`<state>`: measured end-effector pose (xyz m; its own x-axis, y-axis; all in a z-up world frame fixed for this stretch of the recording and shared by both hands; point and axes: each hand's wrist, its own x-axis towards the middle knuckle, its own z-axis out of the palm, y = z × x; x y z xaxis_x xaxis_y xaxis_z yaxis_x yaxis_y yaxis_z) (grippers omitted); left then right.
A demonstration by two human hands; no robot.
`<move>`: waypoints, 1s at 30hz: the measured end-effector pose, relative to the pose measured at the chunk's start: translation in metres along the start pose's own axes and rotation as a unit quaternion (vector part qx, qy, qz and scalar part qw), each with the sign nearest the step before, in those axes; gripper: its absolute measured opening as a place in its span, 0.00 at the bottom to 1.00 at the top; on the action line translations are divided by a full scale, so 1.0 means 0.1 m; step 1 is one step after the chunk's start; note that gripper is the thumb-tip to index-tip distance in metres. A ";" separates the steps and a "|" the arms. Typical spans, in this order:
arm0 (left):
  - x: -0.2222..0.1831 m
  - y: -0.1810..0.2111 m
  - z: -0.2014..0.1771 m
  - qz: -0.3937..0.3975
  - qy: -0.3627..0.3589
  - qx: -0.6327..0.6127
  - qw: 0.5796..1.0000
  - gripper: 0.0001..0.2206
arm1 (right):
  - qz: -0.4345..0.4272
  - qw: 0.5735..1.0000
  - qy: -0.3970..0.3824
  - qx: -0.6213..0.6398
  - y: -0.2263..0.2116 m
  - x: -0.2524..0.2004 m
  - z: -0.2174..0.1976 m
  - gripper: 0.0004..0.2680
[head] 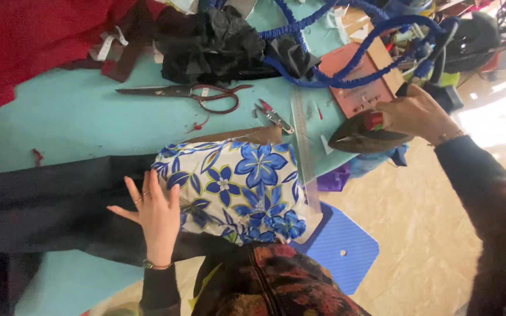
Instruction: Ironing a garment part using a steam iron and a pressing cloth
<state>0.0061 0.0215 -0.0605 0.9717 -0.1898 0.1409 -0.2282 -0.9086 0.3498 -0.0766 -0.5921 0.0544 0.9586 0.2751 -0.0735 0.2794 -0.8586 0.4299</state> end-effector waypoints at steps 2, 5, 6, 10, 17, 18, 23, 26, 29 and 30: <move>-0.03 0.00 0.02 0.002 0.011 -0.009 1.000 0.27 | -0.010 0.998 0.035 -0.057 0.19 0.00 0.13 0.06; -0.05 0.01 0.03 0.003 0.032 -0.018 0.999 0.24 | -0.008 0.993 0.058 -0.105 0.42 0.03 0.33 0.07; -0.05 0.01 0.02 0.003 0.044 -0.022 0.999 0.21 | 0.006 0.994 0.047 -0.101 0.48 0.06 0.40 0.09; 0.04 0.06 0.00 -0.006 0.074 -0.040 0.996 0.15 | 0.031 0.994 0.032 -0.097 0.60 0.08 0.77 0.09; 0.17 0.16 0.02 0.021 0.122 -0.116 0.986 0.03 | 0.141 0.989 -0.004 0.034 0.29 -0.02 0.52 0.19; 0.19 0.18 0.03 0.025 0.124 -0.131 0.983 0.03 | 0.175 0.981 -0.002 0.086 0.22 -0.03 0.44 0.37; -0.09 0.98 -0.33 0.065 0.060 -0.317 0.944 0.05 | 0.109 0.968 0.083 0.212 -1.07 0.48 -0.50 0.40; -0.39 1.34 -0.54 0.206 -0.129 -0.436 0.866 0.03 | -0.058 0.958 0.084 0.266 -1.88 0.59 -1.04 0.32; -0.53 1.38 -0.69 0.357 -0.251 -0.472 0.766 0.07 | -0.232 0.904 -0.002 0.358 -2.25 0.70 -1.39 0.20; -0.56 1.37 -0.73 0.408 -0.257 -0.471 0.739 0.09 | -0.270 0.854 -0.069 0.439 -2.30 0.74 -1.47 0.16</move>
<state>-0.0837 -0.0655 0.0473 0.3264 -0.8671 0.3762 -0.4578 0.2032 0.8655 -0.0777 -0.3107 0.0818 0.6581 0.7315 -0.1784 0.5579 -0.6329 -0.5369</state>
